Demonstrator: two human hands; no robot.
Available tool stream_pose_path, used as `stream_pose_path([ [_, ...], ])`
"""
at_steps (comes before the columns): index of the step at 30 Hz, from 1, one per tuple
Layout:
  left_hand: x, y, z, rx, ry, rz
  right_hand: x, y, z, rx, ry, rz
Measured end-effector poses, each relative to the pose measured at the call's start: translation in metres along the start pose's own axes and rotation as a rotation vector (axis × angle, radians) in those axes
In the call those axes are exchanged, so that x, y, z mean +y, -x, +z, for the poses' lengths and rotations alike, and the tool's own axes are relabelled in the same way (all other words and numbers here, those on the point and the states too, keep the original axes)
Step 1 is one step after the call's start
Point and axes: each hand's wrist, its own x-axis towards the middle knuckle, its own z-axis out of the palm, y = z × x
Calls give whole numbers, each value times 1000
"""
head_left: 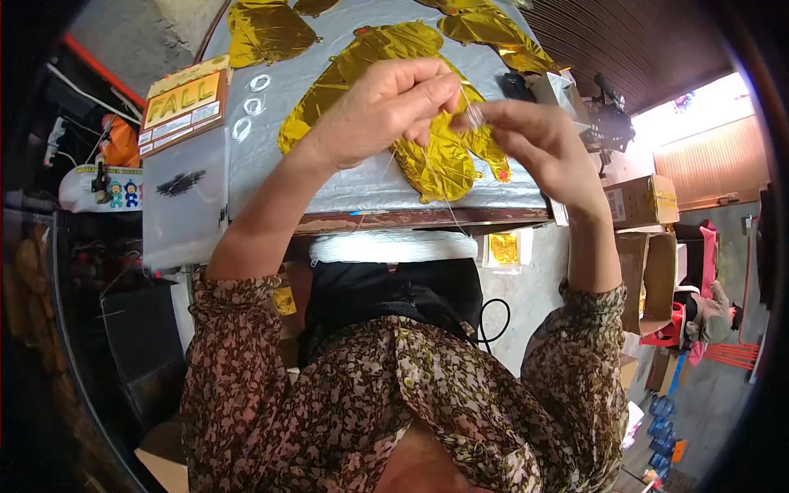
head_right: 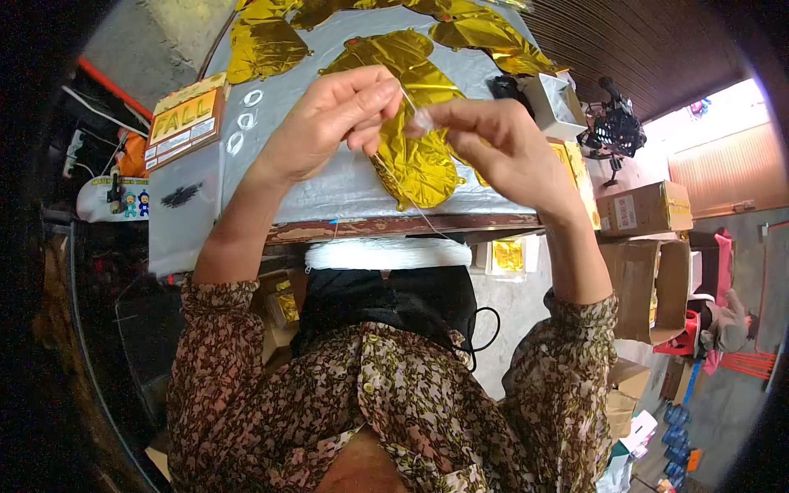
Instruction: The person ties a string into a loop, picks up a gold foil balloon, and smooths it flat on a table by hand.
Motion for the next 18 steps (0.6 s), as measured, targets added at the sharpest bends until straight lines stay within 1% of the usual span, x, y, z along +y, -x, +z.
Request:
stream_pose_path([
  [1, 0, 0, -2, 8, -20, 5, 0, -1, 0, -6, 2, -6],
  [3, -4, 0, 8, 4, -4, 27, -1, -3, 2, -77, -525, -306],
  [4, -7, 0, 14, -10, 17, 45, -5, -5, 5, 1, -604, -326],
  [6, -10, -1, 18, -4, 46, 9, -15, -16, 13, 306, -439, -349],
  [7, -8, -1, 13, -35, 29, 32, -10, -16, 7, 300, -132, -373],
  [8, -4, -1, 9, -63, 11, 58, -4, -12, 0, 223, 147, -284],
  [9, 0, -1, 4, -43, 10, 85, -1, -10, -4, 139, 424, -194],
  [10, 1, -2, 1, -37, 12, 84, -6, -4, -4, -24, 393, -45],
  [12, 1, -3, -8, 34, -16, 96, -9, -4, -5, -321, -156, -148],
  [13, 6, -1, -10, -20, -25, 34, -13, -2, -1, -262, -337, -258],
  [15, -5, -3, 11, 56, 74, 71, -26, -10, 8, 101, -376, -420],
  [16, -1, -4, 9, -14, 26, 61, -21, -17, 6, 223, -176, -454],
  [18, 1, -4, -4, -9, 88, 81, -4, -16, -7, 219, 492, -260],
])
